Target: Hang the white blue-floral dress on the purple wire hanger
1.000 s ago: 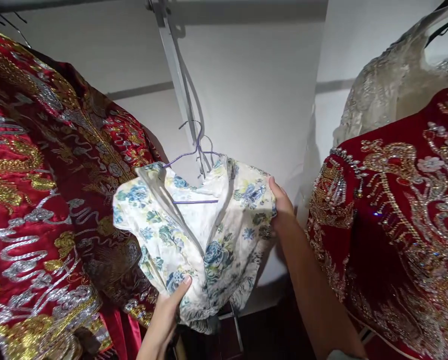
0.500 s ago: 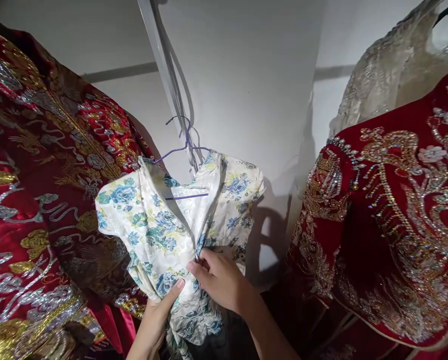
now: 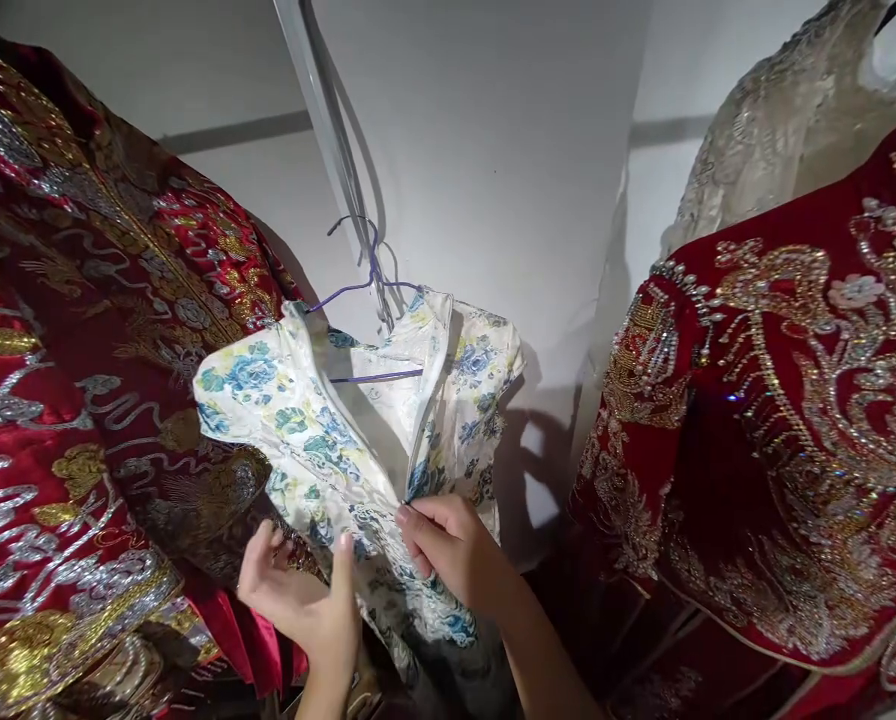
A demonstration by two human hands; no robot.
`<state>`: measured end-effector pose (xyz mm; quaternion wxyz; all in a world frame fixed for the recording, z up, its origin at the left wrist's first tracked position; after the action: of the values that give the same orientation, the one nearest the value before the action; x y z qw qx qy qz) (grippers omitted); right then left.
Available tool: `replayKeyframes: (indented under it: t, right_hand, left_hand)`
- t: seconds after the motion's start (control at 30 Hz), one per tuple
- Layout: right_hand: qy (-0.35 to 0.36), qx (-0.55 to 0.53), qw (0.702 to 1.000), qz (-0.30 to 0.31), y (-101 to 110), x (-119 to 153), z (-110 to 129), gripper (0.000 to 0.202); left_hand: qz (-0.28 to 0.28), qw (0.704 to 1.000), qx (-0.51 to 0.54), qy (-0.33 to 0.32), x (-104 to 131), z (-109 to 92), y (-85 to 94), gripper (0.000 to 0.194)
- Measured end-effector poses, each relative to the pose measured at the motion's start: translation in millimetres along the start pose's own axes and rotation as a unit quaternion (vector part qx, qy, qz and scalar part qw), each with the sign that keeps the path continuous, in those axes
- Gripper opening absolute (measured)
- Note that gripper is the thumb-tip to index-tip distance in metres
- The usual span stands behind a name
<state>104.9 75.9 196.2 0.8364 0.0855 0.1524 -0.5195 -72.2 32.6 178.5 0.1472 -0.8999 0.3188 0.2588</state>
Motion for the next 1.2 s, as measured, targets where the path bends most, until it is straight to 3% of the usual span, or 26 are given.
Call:
replayKeyframes:
  t: [0.07,0.13,0.2,0.3,0.4,0.6,0.73,0.83,1.0,1.1,1.2]
  right_hand:
    - [-0.014,-0.028,0.999,0.013,-5.6,1.4,-2.4,0.051]
    - [-0.025,-0.054,0.998,0.029,-9.7,2.0,-4.8,0.047]
    - [-0.030,-0.067,0.996,0.044,-10.2,2.6,-4.4,0.046]
    - [-0.047,-0.091,0.993,0.058,-3.5,3.7,-1.0,0.046]
    - [-0.065,-0.123,0.989,0.055,11.0,-0.1,2.1,0.043]
    - [-0.001,-0.133,0.991,-0.025,52.8,-48.1,25.0,0.036]
    - [0.066,-0.152,0.986,-0.009,64.1,-103.8,68.2,0.038]
    - [0.039,-0.213,0.976,-0.008,67.0,-140.4,95.5,0.031]
    - [0.019,-0.280,0.959,-0.035,64.1,-162.4,115.1,0.032]
    - [0.048,-0.250,0.967,-0.001,56.0,-157.4,114.5,0.026]
    - [0.084,-0.196,0.977,0.008,55.4,-149.6,114.7,0.027]
  left_hand:
    - [0.101,0.994,0.021,-0.036,8.8,-10.5,-20.2,0.059]
    - [0.233,0.972,0.030,0.015,19.5,-7.5,-43.9,0.047]
    - [0.308,0.950,0.018,0.043,27.9,-4.7,-58.4,0.033]
    - [0.336,0.941,0.016,-0.022,29.6,-14.7,-65.1,0.012]
    - [0.352,0.932,0.013,-0.084,26.6,-26.4,-66.4,0.014]
    - [0.425,0.900,-0.051,-0.080,20.3,-28.9,-76.0,0.019]
    - [0.430,0.892,-0.113,-0.084,15.1,-23.1,-78.7,0.018]
    - [0.430,0.885,-0.154,-0.092,13.7,-15.2,-76.6,0.019]
    - [0.448,0.864,-0.199,-0.114,4.0,-9.2,-78.2,0.020]
    - [0.418,0.882,-0.145,-0.159,-27.1,-43.1,-85.6,0.019]
    - [0.300,0.914,-0.082,-0.261,-77.2,-106.1,-94.5,0.026]
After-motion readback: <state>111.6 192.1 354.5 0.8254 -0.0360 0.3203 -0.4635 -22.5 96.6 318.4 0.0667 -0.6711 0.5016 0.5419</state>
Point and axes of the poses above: each hand's wrist, its own x-axis away from the middle knuckle, its own y-axis out of the back of the hand, z = x × y, the point moved 7 cm from there along -x, towards the middle knuckle, and after that the axes turned 9 degrees about y, right-handed, at the moved point
